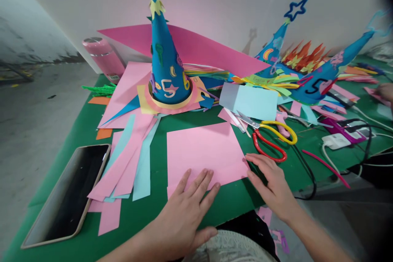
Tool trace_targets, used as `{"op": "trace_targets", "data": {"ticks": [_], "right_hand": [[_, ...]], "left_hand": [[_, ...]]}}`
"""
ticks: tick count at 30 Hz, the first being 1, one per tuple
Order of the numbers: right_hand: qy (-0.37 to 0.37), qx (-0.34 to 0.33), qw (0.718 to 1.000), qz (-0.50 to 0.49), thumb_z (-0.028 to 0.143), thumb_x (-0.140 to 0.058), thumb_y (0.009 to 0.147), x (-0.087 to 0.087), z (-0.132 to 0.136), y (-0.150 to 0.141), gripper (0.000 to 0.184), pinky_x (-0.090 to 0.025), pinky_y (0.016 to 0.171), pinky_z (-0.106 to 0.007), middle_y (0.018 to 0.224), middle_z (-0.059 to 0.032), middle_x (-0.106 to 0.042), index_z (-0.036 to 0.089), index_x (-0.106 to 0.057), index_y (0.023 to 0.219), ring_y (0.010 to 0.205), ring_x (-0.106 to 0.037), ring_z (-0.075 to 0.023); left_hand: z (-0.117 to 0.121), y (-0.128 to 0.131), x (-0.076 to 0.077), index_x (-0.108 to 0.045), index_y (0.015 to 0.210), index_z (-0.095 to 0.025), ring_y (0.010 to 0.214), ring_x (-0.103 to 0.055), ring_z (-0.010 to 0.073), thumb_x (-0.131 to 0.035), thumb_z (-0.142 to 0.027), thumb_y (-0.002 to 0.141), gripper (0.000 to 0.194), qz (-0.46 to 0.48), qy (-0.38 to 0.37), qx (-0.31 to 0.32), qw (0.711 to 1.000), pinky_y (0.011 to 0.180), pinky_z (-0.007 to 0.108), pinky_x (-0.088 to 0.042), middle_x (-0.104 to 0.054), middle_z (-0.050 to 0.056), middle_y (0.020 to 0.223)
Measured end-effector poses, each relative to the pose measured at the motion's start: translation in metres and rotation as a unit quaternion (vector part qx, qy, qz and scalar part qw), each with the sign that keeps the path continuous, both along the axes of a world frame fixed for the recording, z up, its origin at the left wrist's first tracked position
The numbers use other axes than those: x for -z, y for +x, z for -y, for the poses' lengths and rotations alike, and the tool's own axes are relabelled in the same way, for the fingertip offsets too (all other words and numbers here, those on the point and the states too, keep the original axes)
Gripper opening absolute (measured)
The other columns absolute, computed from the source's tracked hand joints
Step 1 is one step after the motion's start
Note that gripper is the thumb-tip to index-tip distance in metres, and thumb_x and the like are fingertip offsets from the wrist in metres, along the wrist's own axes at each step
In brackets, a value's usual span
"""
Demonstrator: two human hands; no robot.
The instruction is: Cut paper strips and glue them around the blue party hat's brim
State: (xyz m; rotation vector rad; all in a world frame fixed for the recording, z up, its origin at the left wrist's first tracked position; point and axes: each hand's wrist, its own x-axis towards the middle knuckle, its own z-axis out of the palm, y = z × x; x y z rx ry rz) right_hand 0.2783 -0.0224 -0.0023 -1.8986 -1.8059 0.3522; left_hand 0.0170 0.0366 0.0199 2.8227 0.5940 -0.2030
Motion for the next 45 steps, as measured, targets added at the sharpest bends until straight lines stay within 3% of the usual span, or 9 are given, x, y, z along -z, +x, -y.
{"op": "trace_targets", "data": {"ticks": [3, 7, 11, 15, 24, 34, 45], "right_hand": [[-0.001, 0.030, 0.997, 0.071, 0.041, -0.049, 0.086, 0.000, -0.001, -0.011, 0.031, -0.040, 0.087, -0.045, 0.120, -0.0065, -0.057, 0.027, -0.056, 0.113, 0.112, -0.051, -0.0265], [0.009, 0.029, 0.994, 0.102, 0.041, -0.048, 0.086, 0.000, -0.002, -0.015, 0.033, -0.040, 0.084, -0.042, 0.119, -0.0075, -0.058, 0.026, -0.057, 0.114, 0.110, -0.052, -0.0261], [0.011, 0.025, 0.994, 0.109, 0.039, -0.048, 0.086, -0.001, -0.003, -0.014, 0.033, -0.040, 0.084, -0.041, 0.118, -0.0077, -0.058, 0.025, -0.057, 0.115, 0.109, -0.052, -0.0258], [0.012, 0.024, 0.994, 0.109, 0.039, -0.048, 0.086, -0.001, -0.003, -0.014, 0.033, -0.039, 0.084, -0.042, 0.118, -0.0078, -0.058, 0.026, -0.056, 0.116, 0.109, -0.052, -0.0260], [0.004, 0.022, 0.993, 0.112, 0.042, -0.048, 0.086, 0.003, -0.001, -0.011, 0.034, -0.039, 0.084, -0.043, 0.119, -0.0079, -0.057, 0.026, -0.055, 0.115, 0.111, -0.050, -0.0267], [0.027, 0.020, 0.991, 0.130, 0.046, -0.045, 0.086, 0.005, 0.001, -0.009, 0.036, -0.039, 0.082, -0.042, 0.118, -0.0072, -0.058, 0.026, -0.055, 0.114, 0.107, -0.053, -0.0269], [0.029, 0.021, 0.990, 0.138, 0.049, -0.043, 0.085, 0.008, 0.002, -0.008, 0.038, -0.039, 0.080, -0.043, 0.118, -0.0059, -0.057, 0.027, -0.056, 0.114, 0.107, -0.054, -0.0275]], "left_hand": [[-0.006, 0.007, -0.005, -0.021, 0.144, -0.023, 0.134, -0.025, 0.0334, -0.043, -0.057, 0.087, 0.071, 0.013, 0.018, 0.017, 1.000, 0.105, 0.056, -0.016, -0.029, 0.018, 0.146], [-0.017, 0.020, -0.013, -0.037, 0.137, -0.023, 0.120, -0.042, 0.0322, -0.039, -0.059, 0.088, 0.061, 0.036, 0.045, 0.029, 0.998, 0.100, 0.054, -0.026, -0.050, 0.014, 0.126], [-0.024, 0.030, -0.020, -0.047, 0.127, -0.024, 0.105, -0.048, 0.0280, -0.045, -0.048, 0.090, 0.045, 0.029, 0.071, 0.048, 0.996, 0.095, 0.051, -0.030, -0.054, 0.010, 0.111], [-0.024, 0.030, -0.022, -0.052, 0.119, -0.025, 0.103, -0.047, 0.0268, -0.045, -0.042, 0.091, 0.034, 0.031, 0.072, 0.033, 0.996, 0.093, 0.050, -0.030, -0.055, 0.008, 0.104], [-0.014, -0.012, -0.028, -0.052, 0.119, -0.028, 0.108, -0.046, 0.0263, -0.045, -0.041, 0.092, 0.031, 0.000, 0.055, -0.019, 0.998, 0.094, 0.049, -0.027, -0.056, 0.007, 0.112], [0.006, -0.074, -0.020, -0.054, 0.122, -0.035, 0.108, -0.046, 0.0266, -0.044, -0.047, 0.091, 0.035, 0.004, 0.098, -0.103, 0.990, 0.094, 0.044, -0.025, -0.059, 0.005, 0.109], [0.013, -0.094, -0.031, -0.060, 0.113, -0.033, 0.103, -0.049, 0.0256, -0.052, -0.045, 0.087, 0.029, -0.008, 0.166, -0.108, 0.980, 0.094, 0.040, -0.024, -0.061, 0.004, 0.104]]}}
